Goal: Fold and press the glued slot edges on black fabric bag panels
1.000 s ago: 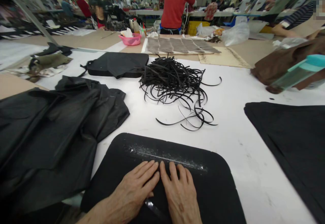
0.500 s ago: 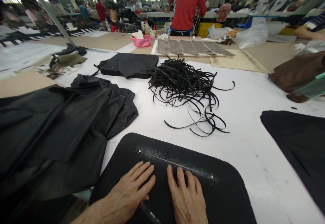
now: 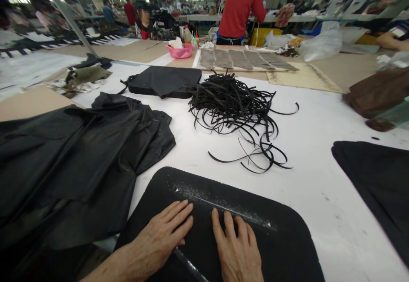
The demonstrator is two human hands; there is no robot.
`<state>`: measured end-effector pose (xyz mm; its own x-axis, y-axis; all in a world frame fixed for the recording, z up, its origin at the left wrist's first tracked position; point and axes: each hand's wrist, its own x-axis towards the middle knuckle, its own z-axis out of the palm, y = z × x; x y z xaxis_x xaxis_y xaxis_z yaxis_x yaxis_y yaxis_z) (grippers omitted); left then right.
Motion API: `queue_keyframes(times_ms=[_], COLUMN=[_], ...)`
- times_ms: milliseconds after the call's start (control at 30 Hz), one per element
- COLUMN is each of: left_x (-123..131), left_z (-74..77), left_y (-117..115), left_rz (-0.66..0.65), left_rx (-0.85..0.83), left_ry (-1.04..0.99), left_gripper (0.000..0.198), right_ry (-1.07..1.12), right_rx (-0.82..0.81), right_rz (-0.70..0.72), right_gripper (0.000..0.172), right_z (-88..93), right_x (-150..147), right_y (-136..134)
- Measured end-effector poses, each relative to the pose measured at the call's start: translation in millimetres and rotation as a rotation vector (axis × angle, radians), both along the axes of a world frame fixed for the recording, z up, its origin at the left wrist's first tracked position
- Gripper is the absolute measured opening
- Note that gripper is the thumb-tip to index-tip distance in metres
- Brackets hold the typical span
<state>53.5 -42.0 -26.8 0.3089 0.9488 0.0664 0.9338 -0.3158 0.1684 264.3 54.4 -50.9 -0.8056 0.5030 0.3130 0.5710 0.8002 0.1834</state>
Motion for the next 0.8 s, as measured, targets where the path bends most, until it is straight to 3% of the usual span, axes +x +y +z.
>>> queue_keyframes(times_ms=[233, 433, 567, 800], left_x=[-9, -16, -23, -33], left_z=[4.1, 5.9, 3.4, -8.5], left_y=[1, 3, 0, -6], left_rz=[-0.014, -0.03, 0.0, 0.047], left_rx=[-0.045, -0.067, -0.058, 0.023], left_ry=[-0.033, -0.061, -0.005, 0.036], left_gripper=[0.041, 0.037, 0.041, 0.042], right_ry=[-0.064, -0.061, -0.058, -0.041], right_rx=[-0.023, -0.076, -0.118, -0.151], right_rz=[0.006, -0.022, -0.038, -0.058], right_gripper=[0.056, 0.055, 0.053, 0.05], right_z=[-4.3, 8.7, 15.8, 11.3], right_x=[4, -2, -5, -1], right_y=[1, -2, -5, -4])
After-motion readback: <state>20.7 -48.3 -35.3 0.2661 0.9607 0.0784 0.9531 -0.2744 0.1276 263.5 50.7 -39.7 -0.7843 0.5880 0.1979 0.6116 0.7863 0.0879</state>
